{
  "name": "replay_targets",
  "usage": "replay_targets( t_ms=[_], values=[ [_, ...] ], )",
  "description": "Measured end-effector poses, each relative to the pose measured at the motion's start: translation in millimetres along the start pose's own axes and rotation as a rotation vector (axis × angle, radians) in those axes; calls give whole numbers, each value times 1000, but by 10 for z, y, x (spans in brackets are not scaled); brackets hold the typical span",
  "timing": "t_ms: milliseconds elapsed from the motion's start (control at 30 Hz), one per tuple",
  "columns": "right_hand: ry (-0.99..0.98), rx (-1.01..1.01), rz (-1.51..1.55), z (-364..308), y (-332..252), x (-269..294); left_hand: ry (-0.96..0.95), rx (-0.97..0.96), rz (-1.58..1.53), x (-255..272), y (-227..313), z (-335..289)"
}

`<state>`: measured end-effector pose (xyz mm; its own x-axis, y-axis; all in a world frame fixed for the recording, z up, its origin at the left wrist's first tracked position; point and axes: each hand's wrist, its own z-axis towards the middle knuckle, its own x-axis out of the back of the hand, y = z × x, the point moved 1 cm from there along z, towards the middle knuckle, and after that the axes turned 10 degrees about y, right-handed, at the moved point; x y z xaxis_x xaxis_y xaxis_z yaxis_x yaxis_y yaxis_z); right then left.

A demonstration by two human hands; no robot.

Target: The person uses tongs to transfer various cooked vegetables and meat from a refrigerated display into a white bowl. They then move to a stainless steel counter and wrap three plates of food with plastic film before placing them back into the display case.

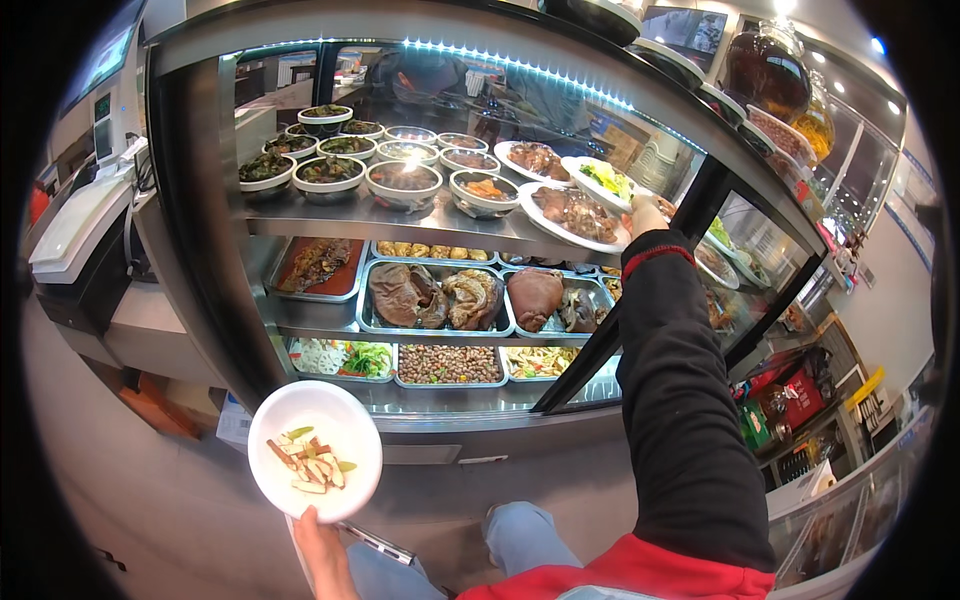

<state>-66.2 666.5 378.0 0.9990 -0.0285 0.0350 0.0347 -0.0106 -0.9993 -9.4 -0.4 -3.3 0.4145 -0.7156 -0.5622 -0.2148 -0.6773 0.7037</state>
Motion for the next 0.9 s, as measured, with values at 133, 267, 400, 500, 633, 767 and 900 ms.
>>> replay_targets(
  t_ms=[133, 267, 400, 500, 633, 767, 900],
  values=[
    [-2, 122, -71, -139, 14, 24, 7, -13, 8, -27, 60, 7],
    [77, 211, -153, -191, -46, -1, -30, 23, 4, -100, 59, -125],
    [70, 1143, -1169, -495, -234, 0, -27, 16, 10, -185, 144, -250],
    [251, 1666, -1454, -1361, -356, 278, -65, 34, -20, -210, 155, -315],
    [-956, 1705, -704, -3121, 770, 1348, -76, 85, -1, -326, 309, -453],
    [-1693, 358, -988, -4454, 2129, 1502, -117, 109, -8, -330, 259, -551],
    [-1738, -146, -678, -4917, 2824, 1327, -197, 160, -4, -302, 245, -537]
  ],
)
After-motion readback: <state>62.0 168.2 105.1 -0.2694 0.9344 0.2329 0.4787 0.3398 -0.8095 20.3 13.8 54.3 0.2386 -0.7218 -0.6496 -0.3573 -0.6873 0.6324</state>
